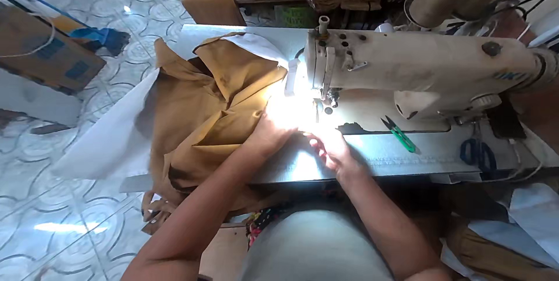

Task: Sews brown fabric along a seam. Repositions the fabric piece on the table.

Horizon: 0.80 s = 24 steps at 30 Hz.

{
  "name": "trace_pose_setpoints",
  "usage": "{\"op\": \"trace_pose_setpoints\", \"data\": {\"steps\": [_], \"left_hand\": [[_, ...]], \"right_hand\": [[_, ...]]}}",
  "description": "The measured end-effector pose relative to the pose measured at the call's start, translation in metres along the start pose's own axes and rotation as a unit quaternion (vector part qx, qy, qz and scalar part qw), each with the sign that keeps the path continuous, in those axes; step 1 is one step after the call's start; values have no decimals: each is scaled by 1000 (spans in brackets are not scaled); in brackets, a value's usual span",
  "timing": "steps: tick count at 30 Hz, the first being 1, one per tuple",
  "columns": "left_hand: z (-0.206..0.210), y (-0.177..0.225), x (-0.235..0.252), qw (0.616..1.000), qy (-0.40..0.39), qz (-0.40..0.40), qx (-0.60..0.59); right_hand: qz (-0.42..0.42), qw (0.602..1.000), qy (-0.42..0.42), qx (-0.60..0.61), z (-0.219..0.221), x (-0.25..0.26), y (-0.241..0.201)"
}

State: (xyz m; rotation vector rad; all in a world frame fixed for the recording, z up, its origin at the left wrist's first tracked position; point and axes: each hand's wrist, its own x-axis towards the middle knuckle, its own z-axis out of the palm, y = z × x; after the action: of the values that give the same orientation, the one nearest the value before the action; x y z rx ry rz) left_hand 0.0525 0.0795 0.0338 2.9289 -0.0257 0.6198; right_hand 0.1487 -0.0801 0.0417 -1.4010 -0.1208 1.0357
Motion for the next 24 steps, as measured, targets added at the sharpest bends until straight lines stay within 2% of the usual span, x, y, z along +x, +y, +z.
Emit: {"op": "trace_pose_setpoints", "data": {"steps": [1,2,3,5,7,9,12,16,24], "left_hand": [[-1,2,-1,1000,-7,10,13],[-1,3,-2,1000,-16,14,23],[0,5,-4,999,-24,16,31],[4,5,-6,999,-36,25,29],[3,4,-3,998,-51,30,21],[1,2,-3,998,-56,26,31],[3,-4,-5,999,-21,32,27],[7,-7,-7,998,-46,31,33],[8,-7,-1,999,-12,30,14]], "right_hand": [[-30,999,6,-31,-5,-5,5],[-98,989,14,-108,-9,-8,12],[-177,960,27,-215,-12,-7,18],[-327,844,86,-415,-16,-5,26],[-439,724,120,-518,-23,3,34],[-474,676,116,-552,-31,8,42],[-479,651,118,-577,-39,8,48],[-490,639,126,-579,-39,9,50],[-485,658,119,-563,-39,12,47]]}}
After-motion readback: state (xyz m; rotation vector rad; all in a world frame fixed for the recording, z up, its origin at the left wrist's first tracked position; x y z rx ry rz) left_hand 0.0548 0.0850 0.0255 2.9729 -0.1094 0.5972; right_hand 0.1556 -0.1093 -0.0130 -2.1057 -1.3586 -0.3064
